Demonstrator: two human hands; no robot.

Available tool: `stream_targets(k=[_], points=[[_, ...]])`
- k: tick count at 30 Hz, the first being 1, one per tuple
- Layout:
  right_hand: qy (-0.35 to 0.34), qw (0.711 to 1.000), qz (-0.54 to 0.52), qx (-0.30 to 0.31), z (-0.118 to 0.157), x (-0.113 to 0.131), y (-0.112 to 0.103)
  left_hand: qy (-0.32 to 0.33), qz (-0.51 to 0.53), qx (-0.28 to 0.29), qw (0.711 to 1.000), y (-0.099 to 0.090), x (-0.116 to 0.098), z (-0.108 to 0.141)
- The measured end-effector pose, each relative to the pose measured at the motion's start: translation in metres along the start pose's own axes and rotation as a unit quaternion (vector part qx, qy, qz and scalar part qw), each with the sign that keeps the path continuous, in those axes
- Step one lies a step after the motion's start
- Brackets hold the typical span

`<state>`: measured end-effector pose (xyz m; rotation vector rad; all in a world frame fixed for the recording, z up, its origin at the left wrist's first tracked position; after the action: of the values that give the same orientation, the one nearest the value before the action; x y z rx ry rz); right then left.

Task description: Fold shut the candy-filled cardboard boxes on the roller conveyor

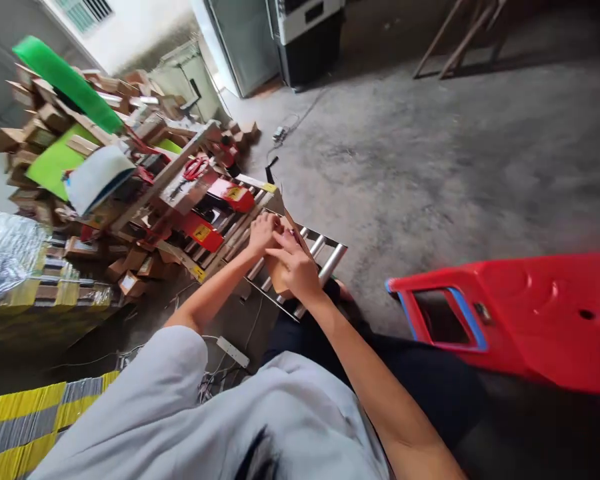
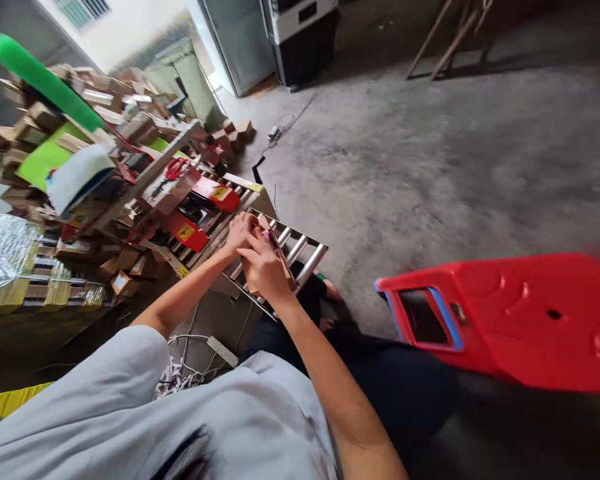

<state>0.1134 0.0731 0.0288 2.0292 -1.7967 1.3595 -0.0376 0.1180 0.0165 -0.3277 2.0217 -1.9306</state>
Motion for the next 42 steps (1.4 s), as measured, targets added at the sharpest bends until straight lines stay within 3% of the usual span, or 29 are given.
stream_targets(k=[3, 6, 10, 15, 19, 24, 26, 28, 31, 33, 39, 42], points=[[0.077, 0.988, 0.131, -0.027, 0.005, 0.016, -0.016, -0.013, -0.002, -0.031, 0.999, 0.005, 0.001, -0.002], [0.146, 0.973, 0.177, 0.027, 0.023, 0.014, -0.003, -0.028, 0.016, -0.018, 0.999, 0.01, 0.003, -0.004], [0.115, 0.973, 0.162, 0.114, 0.043, 0.01, 0.025, -0.022, 0.12, -0.006, 0.993, 0.013, 0.012, -0.01], [0.13, 0.973, 0.139, 0.131, 0.045, 0.009, 0.019, 0.006, 0.283, -0.048, 0.958, 0.013, 0.023, -0.014], [0.151, 0.978, 0.081, 0.118, 0.041, 0.012, 0.014, 0.018, 0.305, -0.089, 0.948, 0.009, 0.017, 0.019], [0.147, 0.98, -0.105, 0.08, 0.037, -0.01, 0.0, 0.261, 0.23, 0.1, 0.932, 0.01, -0.018, 0.091], [0.145, 0.977, -0.138, 0.073, 0.042, -0.026, -0.01, 0.286, 0.175, 0.111, 0.935, 0.01, -0.023, 0.107], [0.185, 0.965, -0.188, -0.003, 0.054, -0.042, -0.023, 0.284, 0.121, 0.092, 0.947, 0.012, -0.025, 0.11], [0.282, 0.905, -0.284, -0.145, 0.087, -0.061, -0.037, 0.251, 0.064, 0.069, 0.963, 0.016, -0.015, 0.091], [0.331, 0.873, -0.316, -0.17, 0.113, -0.067, -0.043, 0.212, 0.047, 0.069, 0.974, 0.017, 0.007, 0.062], [0.433, 0.836, -0.259, -0.215, 0.203, -0.081, -0.068, 0.063, 0.03, 0.093, 0.993, -0.011, 0.134, -0.06], [0.468, 0.814, -0.232, -0.255, 0.249, -0.084, -0.08, -0.013, 0.034, 0.048, 0.998, -0.021, 0.164, -0.081]])
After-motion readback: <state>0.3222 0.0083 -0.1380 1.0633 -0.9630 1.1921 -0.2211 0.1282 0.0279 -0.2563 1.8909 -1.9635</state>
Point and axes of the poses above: each hand's wrist, its own z-axis away from the middle knuckle, its own y-axis out of the palm, x = y × z, the point moved 4 cm from there along -z, towards the middle knuckle, and after that the axes turned 9 degrees about -y, right-handed, at the moved point
